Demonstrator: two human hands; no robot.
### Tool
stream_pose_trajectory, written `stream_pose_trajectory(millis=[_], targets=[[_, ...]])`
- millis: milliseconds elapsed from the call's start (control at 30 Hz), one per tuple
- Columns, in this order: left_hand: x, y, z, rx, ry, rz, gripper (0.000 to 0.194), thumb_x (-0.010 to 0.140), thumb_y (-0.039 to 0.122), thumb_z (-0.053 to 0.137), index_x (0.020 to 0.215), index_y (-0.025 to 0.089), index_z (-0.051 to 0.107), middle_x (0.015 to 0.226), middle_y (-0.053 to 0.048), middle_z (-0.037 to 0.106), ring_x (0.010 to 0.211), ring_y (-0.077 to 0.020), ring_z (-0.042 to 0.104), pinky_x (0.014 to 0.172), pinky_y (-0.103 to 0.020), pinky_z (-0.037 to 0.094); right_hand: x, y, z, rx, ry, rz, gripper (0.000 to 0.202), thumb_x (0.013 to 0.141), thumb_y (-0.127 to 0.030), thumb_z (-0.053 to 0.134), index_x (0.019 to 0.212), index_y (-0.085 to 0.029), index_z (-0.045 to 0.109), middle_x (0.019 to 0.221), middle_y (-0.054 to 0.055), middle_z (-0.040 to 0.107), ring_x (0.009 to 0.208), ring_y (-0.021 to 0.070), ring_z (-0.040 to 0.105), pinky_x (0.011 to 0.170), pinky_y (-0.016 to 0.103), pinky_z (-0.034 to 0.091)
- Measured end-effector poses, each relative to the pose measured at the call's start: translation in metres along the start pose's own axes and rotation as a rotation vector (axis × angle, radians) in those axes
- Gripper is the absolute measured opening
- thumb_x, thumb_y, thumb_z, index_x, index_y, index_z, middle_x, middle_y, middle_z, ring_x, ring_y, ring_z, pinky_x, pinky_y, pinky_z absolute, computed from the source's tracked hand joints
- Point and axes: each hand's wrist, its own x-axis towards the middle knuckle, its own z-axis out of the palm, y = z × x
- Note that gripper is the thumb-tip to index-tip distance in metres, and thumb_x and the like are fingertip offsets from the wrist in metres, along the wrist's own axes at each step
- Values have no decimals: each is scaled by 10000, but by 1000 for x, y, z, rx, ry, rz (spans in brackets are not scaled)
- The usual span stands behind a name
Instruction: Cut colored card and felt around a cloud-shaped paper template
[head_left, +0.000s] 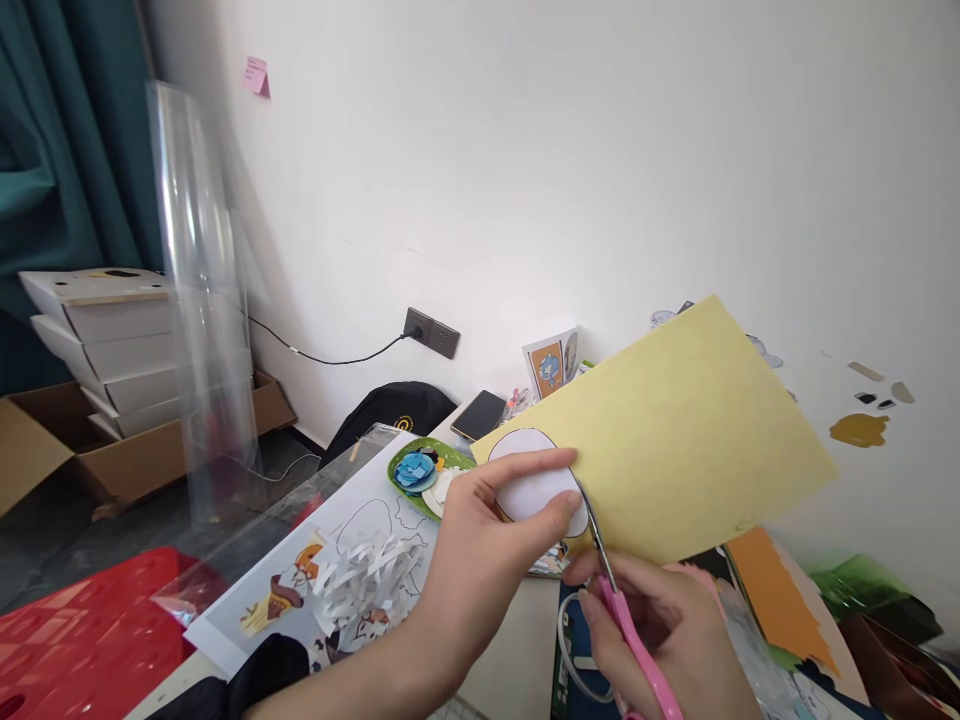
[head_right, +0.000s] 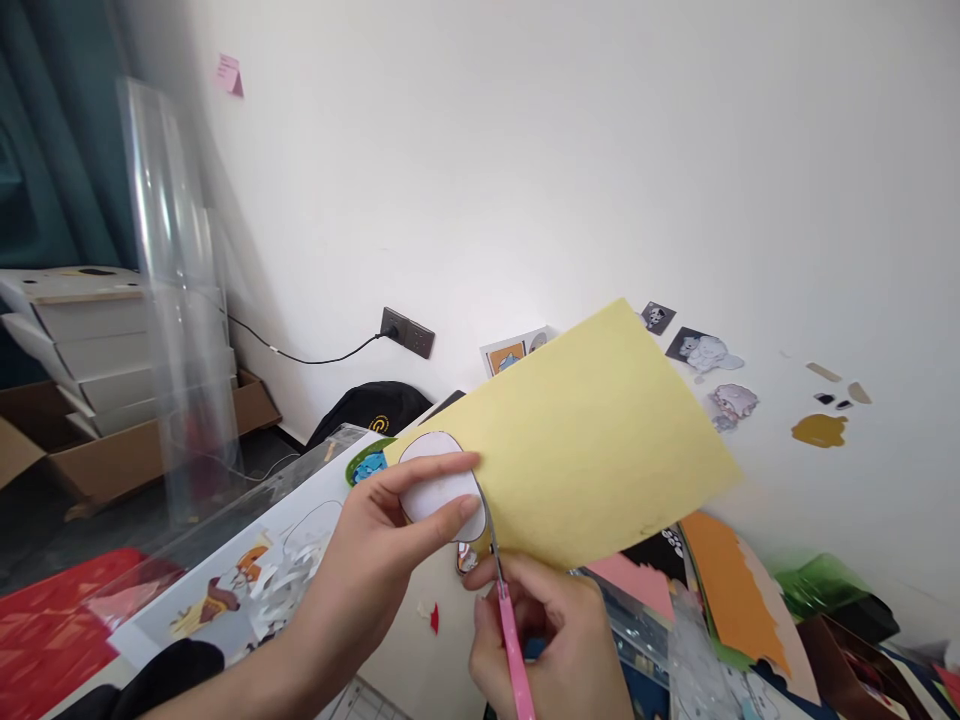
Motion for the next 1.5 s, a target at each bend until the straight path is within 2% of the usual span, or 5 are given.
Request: stream_pose_trajectory(millis=[167,467,733,1067,1500], targets=[[2,0,-4,1,29,33,139,706,272,763,844,270,764,737,25,689,647,-81,582,616,-168,456,1,-10,3,137,79,137,30,613,-162,594,607,-172,623,408,-82,402,275,66,354,268,169,328],[1,3,-4,28,6,40,148,716,219,746,851,277,759,719,26,679,630,-77,574,580,-153,448,-8,5,8,490,-52,233,65,691,-240,631,716,-185,608,469,-96,367,304,37,280,315,171,195],[-2,4,1,-27,-68,38,163,757,191,692,900,261,727,450,67,509,417,-69,495,485,-189,442,5,-8,4,449,-107,290,78,657,-197,616,657,-191,539,502,-86,406,338,55,343,353,190,298],[-2,3,3,-32,-64,24,169,753,191,702,915,239,714,570,46,535,442,-68,504,472,-196,429,0,-2,6,380,-121,327,99,650,-145,610,706,-196,548,547,-79,392,416,79,350,383,191,366],[-1,4,1,-46,-42,23,163,765,181,693,912,248,711,593,50,511,452,-58,495,487,-197,423,3,-10,12,366,-27,282,43,635,-193,600,658,-189,564,473,-85,357,371,84,336,337,193,334]])
